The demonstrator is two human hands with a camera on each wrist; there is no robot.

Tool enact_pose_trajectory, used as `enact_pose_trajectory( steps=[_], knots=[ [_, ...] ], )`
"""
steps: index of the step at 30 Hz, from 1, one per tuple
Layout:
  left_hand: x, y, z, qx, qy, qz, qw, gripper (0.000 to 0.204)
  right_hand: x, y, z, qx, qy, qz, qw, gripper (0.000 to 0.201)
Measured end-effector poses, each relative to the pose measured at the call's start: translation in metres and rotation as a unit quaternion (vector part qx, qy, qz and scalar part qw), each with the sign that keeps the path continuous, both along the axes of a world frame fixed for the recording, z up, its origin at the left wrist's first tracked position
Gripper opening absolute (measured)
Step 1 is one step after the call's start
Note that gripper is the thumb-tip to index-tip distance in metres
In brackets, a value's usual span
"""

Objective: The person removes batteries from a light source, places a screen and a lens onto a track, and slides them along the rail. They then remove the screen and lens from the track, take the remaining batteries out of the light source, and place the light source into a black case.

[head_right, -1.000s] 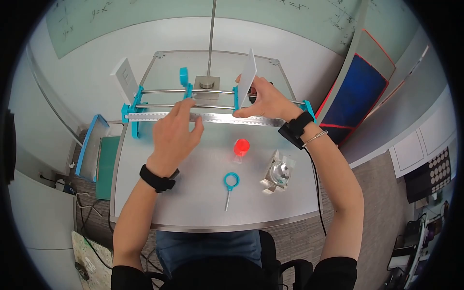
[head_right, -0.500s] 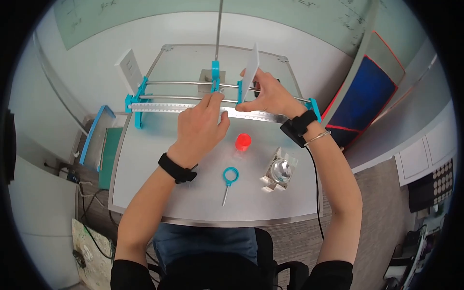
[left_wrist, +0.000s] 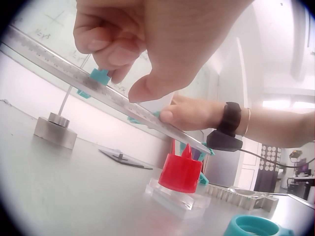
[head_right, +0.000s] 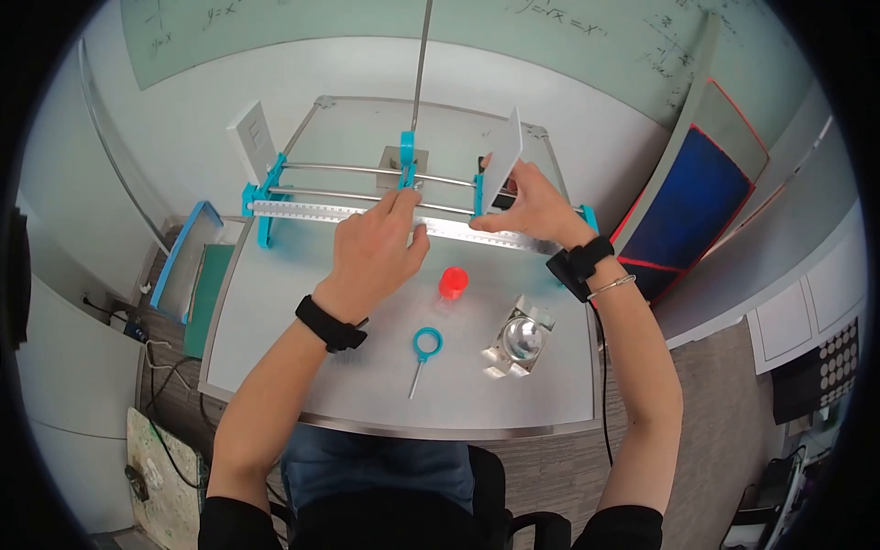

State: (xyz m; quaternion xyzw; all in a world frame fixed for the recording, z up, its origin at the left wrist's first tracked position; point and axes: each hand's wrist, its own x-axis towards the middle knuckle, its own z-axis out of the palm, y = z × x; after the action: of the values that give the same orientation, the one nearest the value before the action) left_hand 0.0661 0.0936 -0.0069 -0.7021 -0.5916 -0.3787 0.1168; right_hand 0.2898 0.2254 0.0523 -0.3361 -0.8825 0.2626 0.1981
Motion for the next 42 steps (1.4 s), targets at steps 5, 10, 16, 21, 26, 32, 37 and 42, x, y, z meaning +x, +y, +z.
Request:
enact_pose_trajectory(
  steps=[5, 10, 16, 21, 26, 32, 37, 42],
  knots=[
    [0.002, -0.001, 0.001, 0.007, -0.006, -0.007, 1.0, 0.03, 0.037, 0.004, 0.004, -0.014, -0.009, -0.015, 1.0, 0.09],
    [0.007, 0.003, 0.001, 0.006, -0.019, -0.018, 1.0, 0.029, 0.051, 0.004, -0.003, -0.035, 0.041, -0.024, 0.998, 0.087],
    [0.048, 0.011, 0.007, -0.01, -0.015, -0.039, 0.999, 0.029, 0.048, 0.003, -0.002, -0.019, 0.069, -0.01, 0.997, 0.081],
    [0.073, 0.018, 0.008, -0.054, -0.001, -0.042, 0.998, 0.028, 0.05, 0.001, 0.0, -0.03, 0.073, -0.006, 0.997, 0.085],
    [0.073, 0.018, 0.009, -0.035, 0.004, -0.047, 0.998, 0.028, 0.054, 0.01, -0.008, 0.004, 0.045, -0.006, 0.999, 0.081],
    [0.073, 0.018, 0.011, -0.042, 0.012, -0.042, 0.998, 0.028, 0.063, 0.014, -0.011, 0.031, 0.024, -0.028, 0.999, 0.093],
    [0.07, 0.017, 0.012, -0.045, 0.012, -0.041, 0.998, 0.029, 0.096, 0.017, -0.001, 0.031, 0.015, -0.009, 0.999, 0.087],
    [0.072, 0.018, 0.011, -0.058, 0.006, -0.036, 0.998, 0.029, 0.107, 0.003, 0.015, -0.03, -0.049, -0.07, 0.996, 0.087]
  ],
)
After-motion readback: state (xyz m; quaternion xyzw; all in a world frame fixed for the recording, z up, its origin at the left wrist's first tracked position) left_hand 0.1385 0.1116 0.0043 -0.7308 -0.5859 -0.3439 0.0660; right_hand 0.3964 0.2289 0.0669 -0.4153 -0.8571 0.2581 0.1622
